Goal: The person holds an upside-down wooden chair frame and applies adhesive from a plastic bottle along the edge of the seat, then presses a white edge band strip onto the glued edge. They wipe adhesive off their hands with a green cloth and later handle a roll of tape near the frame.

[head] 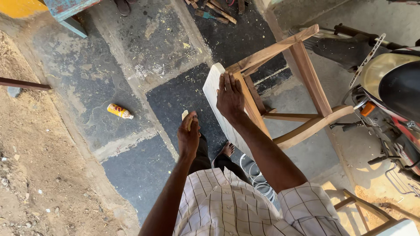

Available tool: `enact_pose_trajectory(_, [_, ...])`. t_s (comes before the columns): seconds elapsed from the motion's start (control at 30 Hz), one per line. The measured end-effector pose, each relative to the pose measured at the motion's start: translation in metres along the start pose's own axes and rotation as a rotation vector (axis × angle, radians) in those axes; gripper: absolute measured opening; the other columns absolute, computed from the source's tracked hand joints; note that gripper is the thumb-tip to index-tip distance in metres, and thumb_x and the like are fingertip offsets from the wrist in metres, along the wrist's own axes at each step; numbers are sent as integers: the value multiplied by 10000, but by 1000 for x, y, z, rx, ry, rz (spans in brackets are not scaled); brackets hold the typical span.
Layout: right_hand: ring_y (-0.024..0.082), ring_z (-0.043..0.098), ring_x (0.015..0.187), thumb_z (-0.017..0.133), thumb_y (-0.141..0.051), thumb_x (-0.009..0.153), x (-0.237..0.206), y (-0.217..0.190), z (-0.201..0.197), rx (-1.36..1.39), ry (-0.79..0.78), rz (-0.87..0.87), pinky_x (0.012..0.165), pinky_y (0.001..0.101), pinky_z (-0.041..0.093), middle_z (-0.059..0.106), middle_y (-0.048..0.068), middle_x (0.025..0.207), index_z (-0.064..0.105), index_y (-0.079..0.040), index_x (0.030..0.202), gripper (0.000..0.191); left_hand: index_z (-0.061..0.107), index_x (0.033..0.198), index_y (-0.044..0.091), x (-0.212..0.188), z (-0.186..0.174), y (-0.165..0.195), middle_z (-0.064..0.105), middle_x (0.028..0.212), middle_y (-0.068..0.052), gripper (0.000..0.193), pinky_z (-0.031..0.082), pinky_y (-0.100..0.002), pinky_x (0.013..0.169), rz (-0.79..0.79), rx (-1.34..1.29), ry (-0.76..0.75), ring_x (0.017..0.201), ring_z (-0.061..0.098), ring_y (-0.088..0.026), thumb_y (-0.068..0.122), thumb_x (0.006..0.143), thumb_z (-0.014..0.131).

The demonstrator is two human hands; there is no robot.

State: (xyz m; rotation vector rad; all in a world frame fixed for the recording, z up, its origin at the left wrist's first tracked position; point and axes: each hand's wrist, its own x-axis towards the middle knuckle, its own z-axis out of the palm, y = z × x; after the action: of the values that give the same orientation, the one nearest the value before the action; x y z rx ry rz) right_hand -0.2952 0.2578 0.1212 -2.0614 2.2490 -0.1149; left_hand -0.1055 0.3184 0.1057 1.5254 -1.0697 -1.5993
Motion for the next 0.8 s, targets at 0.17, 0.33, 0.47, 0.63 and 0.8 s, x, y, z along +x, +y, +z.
enact_pose_trajectory(0.17, [323, 273, 1543, 497, -146, 987, -17, 0, 22, -50, -29, 97, 1262, 497, 138, 292, 211, 1663, 277, 48, 1595, 676, 691, 1338, 82, 76, 22, 25, 734, 944, -122, 364, 560, -356, 745, 261, 299, -79, 846, 695, -204, 274, 1043, 601])
enact_pose_trajectory(0.33, [290, 320, 1556, 516, -30, 922, -50, 7, 28, -131, -35, 165, 1283, 524, 115, 385, 165, 1650, 327, -20, 1601, 705, 740, 1115, 72, 138, 84, 42, 775, 1032, -152, 476, 576, -433, 833, 213, 551, -178, 929, 755, -313, 512, 939, 692])
enact_pose_trajectory(0.47, [291, 330, 1556, 524, 13, 921, -110, 19, 30, -120, -50, 228, 1287, 533, 116, 411, 114, 1654, 358, -74, 1614, 718, 723, 983, 56, 125, 116, 27, 764, 898, -150, 566, 530, -491, 783, 57, 684, -191, 890, 726, -329, 599, 828, 755])
enact_pose_trajectory(0.63, [316, 333, 1545, 565, -35, 939, -163, 38, 42, -118, -39, 227, 1281, 546, 134, 439, 92, 1632, 376, -136, 1607, 702, 710, 977, 57, 98, 125, 2, 745, 914, -126, 521, 529, -489, 727, 121, 613, -175, 839, 719, -319, 543, 802, 780])
enact_pose_trajectory(0.8, [333, 383, 1493, 597, -100, 950, -208, 49, 42, -89, -19, 240, 1248, 574, 163, 486, 112, 1572, 437, -183, 1568, 644, 701, 966, 48, 49, 133, -24, 732, 817, -148, 530, 530, -462, 711, 48, 697, -283, 778, 715, -304, 550, 818, 781])
